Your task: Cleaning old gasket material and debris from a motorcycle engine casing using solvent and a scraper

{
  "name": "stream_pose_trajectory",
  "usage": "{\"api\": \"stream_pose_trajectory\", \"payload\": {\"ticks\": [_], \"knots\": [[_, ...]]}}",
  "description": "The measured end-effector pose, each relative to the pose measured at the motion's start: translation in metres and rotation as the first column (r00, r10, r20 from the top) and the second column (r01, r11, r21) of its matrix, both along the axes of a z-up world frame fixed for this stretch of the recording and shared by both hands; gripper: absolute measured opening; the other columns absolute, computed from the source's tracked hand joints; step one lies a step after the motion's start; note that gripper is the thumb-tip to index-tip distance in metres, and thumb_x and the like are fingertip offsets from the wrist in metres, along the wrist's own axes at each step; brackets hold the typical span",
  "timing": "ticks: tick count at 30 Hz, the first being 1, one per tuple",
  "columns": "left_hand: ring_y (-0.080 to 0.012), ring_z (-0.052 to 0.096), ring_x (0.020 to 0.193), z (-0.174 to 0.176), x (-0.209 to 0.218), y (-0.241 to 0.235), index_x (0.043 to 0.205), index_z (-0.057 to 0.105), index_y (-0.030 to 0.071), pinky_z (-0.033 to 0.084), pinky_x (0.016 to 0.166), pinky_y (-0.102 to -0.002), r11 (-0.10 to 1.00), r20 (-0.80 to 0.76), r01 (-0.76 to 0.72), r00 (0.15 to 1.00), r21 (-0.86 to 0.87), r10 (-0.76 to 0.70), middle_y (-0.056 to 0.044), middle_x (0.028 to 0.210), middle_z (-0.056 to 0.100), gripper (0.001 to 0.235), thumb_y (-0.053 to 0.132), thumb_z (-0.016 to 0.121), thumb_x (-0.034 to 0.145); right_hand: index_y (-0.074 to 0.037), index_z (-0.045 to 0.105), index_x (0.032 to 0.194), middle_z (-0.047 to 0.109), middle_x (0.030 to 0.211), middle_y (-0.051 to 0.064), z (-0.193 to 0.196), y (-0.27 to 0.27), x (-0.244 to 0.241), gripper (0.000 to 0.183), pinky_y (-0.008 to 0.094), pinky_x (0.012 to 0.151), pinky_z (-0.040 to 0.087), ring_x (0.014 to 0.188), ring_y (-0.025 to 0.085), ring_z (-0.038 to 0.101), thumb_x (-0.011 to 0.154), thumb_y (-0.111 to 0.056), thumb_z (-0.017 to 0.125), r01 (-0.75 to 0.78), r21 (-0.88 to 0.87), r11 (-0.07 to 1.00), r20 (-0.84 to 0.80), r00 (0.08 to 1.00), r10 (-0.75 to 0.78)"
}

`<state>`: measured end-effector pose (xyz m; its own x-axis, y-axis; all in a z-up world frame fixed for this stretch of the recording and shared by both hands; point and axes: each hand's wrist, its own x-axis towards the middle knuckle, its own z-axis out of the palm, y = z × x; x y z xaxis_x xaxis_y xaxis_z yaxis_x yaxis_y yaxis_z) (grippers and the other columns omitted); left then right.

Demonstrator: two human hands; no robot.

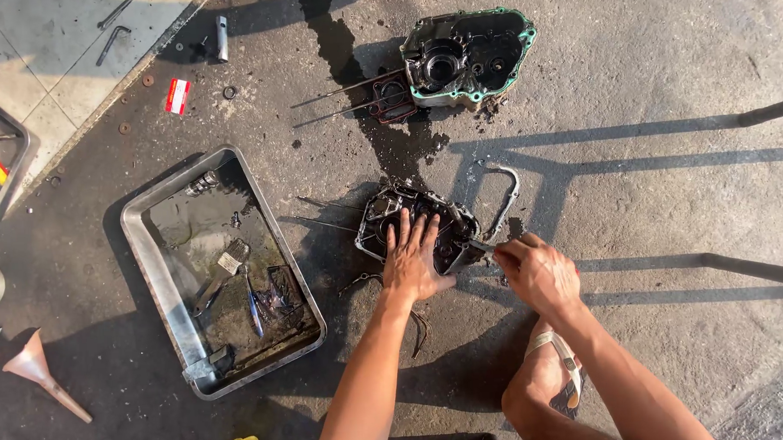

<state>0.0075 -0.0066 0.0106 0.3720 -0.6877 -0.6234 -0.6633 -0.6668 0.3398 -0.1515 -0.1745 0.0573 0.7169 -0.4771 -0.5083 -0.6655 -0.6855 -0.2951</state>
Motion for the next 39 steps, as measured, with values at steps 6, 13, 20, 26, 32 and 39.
{"api": "stream_pose_trajectory", "payload": {"ticks": [6, 13, 20, 26, 32, 39], "knots": [[-0.036, -0.005, 0.156, 0.004, -0.003, 0.001, 0.163, 0.01, 0.018, 0.003, 0.123, -0.059, 1.0, 0.015, 0.007, 1.0, 0.018, -0.007, -0.015, 0.166, 0.024, 0.119, 0.065, 0.07, 0.072, -0.028, 0.077, 0.106, 0.069, 0.088, -0.001, 0.014, 0.003, 0.002, 0.021, 0.041, 0.072, 0.063, 0.078, 0.021, 0.075, 0.097, -0.04, 0.063, 0.031, 0.03, 0.999, -0.002, 1.0, -0.031], [-0.0353, -0.003, 0.156, 0.009, 0.001, -0.003, 0.163, 0.015, 0.019, 0.004, 0.123, -0.059, 0.999, 0.002, -0.033, 0.999, 0.002, 0.033, -0.014, 0.164, 0.029, 0.117, 0.063, 0.071, 0.07, -0.027, 0.078, 0.108, 0.07, 0.089, -0.002, 0.013, -0.001, 0.015, 0.023, 0.04, 0.075, 0.064, 0.078, 0.02, 0.075, 0.099, -0.04, 0.062, 0.028, 0.008, 1.0, 0.016, 0.999, -0.029], [-0.0356, -0.003, 0.156, 0.002, -0.001, -0.003, 0.162, 0.015, 0.019, 0.004, 0.123, -0.06, 1.0, 0.011, -0.017, 1.0, 0.018, 0.017, -0.013, 0.165, 0.026, 0.116, 0.065, 0.07, 0.071, -0.029, 0.077, 0.107, 0.072, 0.09, -0.001, -0.005, -0.008, 0.005, 0.024, 0.047, 0.078, 0.064, 0.081, 0.026, 0.076, 0.095, -0.043, 0.062, 0.013, -0.012, 1.0, 0.024, 1.0, -0.012], [-0.0364, -0.002, 0.156, 0.013, 0.002, -0.008, 0.162, 0.017, 0.017, 0.004, 0.123, -0.06, 0.999, -0.005, -0.019, 1.0, 0.028, 0.019, -0.014, 0.165, 0.027, 0.114, 0.063, 0.069, 0.072, -0.028, 0.076, 0.105, 0.07, 0.091, -0.001, 0.009, -0.009, 0.012, 0.022, 0.049, 0.08, 0.063, 0.083, 0.028, 0.076, 0.095, -0.04, 0.061, 0.011, 0.0, 1.0, -0.014, 1.0, -0.011], [-0.0364, 0.0, 0.156, 0.031, 0.009, -0.011, 0.162, 0.017, 0.018, 0.008, 0.123, -0.06, 0.999, -0.019, -0.007, 1.0, 0.042, 0.008, -0.012, 0.165, 0.026, 0.114, 0.061, 0.07, 0.07, -0.025, 0.075, 0.11, 0.07, 0.095, 0.0, 0.018, 0.008, 0.013, 0.026, 0.05, 0.08, 0.063, 0.083, 0.03, 0.076, 0.099, -0.039, 0.055, -0.061, -0.018, 0.998, -0.073, 0.996, 0.06], [-0.0373, 0.003, 0.156, 0.013, 0.004, -0.006, 0.161, 0.022, 0.016, 0.011, 0.122, -0.061, 1.0, -0.005, -0.016, 1.0, 0.011, 0.016, -0.015, 0.163, 0.031, 0.11, 0.059, 0.067, 0.071, -0.023, 0.073, 0.11, 0.07, 0.097, 0.004, 0.053, 0.009, 0.05, 0.03, 0.049, 0.075, 0.064, 0.081, 0.031, 0.077, 0.101, -0.033, 0.046, -0.211, -0.013, 0.977, -0.159, 0.965, 0.207]]}}
